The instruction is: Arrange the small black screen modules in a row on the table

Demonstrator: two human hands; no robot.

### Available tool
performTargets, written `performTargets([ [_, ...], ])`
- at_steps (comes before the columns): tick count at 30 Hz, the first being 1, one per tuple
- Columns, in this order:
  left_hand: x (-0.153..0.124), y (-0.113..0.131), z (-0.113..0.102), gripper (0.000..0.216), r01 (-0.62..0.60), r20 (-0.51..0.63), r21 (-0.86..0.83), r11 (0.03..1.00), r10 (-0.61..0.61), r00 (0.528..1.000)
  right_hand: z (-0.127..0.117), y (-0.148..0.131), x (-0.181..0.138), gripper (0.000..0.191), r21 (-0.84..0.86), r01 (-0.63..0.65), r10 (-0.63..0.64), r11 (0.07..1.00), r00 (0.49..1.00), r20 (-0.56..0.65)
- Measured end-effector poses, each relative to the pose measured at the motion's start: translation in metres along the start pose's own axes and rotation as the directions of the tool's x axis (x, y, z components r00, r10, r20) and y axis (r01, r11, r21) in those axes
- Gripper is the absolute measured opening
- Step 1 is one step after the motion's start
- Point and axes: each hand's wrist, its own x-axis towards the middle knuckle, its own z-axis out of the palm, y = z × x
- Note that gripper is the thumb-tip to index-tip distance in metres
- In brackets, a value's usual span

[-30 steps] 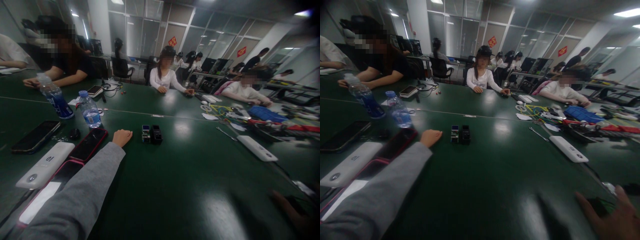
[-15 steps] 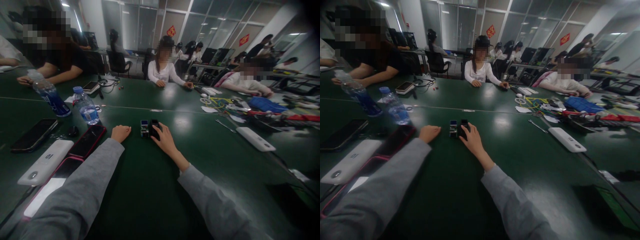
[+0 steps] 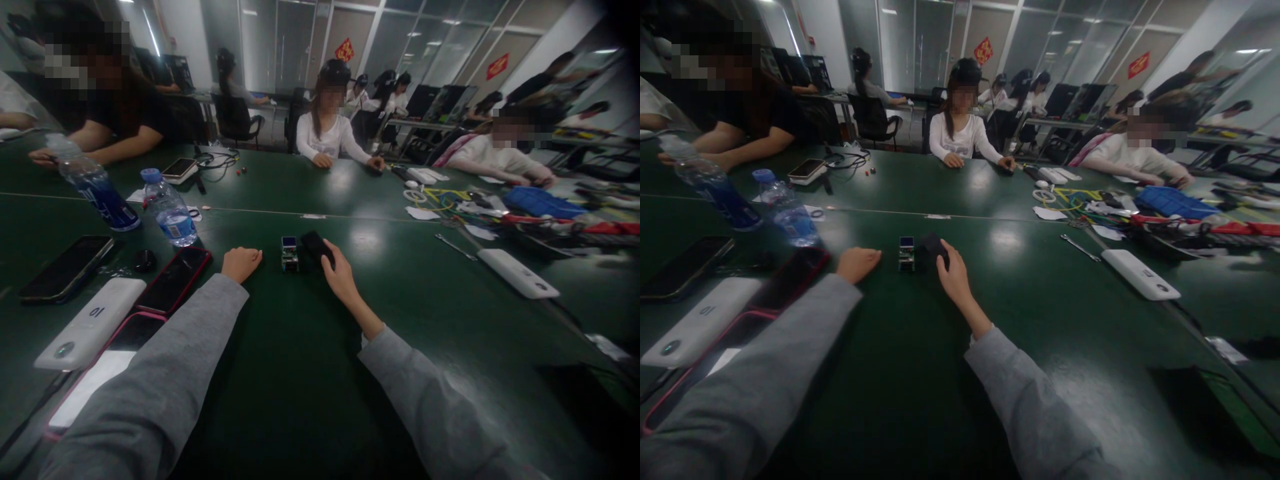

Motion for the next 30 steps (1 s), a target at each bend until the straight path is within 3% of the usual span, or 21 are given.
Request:
performTargets([
  [4,0.001,-0.002,0.004,0.058,-0.010,-0.007,0.007,1.000,0.010,1.000,0.003,0.010,0.001,0.052,-0.080,-0.066,0.063,0.995,0.997,-0.036],
  [8,0.001,-0.003,0.005,0.057,-0.016,-0.030,0.016,1.000,0.016,0.999,0.005,0.012,-0.001,0.061,-0.142,0.004,-0.016,0.990,0.997,-0.081],
  [11,0.001,-0.003,0.004,0.057,-0.018,-0.022,0.008,1.000,0.018,1.000,0.003,0.009,-0.001,0.051,-0.106,0.061,-0.070,0.992,0.994,-0.079],
  [15,0.001,-0.002,0.002,0.056,-0.010,-0.002,0.009,1.000,0.010,1.000,-0.001,0.006,0.000,0.046,0.014,-0.006,0.007,1.000,0.997,-0.083],
  [23,0.002,-0.002,0.003,0.058,-0.005,0.002,0.005,1.000,0.005,1.000,0.001,0.022,0.003,0.058,0.003,-0.163,0.162,0.987,0.976,-0.144],
  [30,0.000,-0.001,0.001,0.056,-0.006,0.002,0.004,1.000,0.006,1.000,0.004,0.018,-0.001,0.076,-0.025,-0.077,0.073,0.997,0.989,-0.126],
])
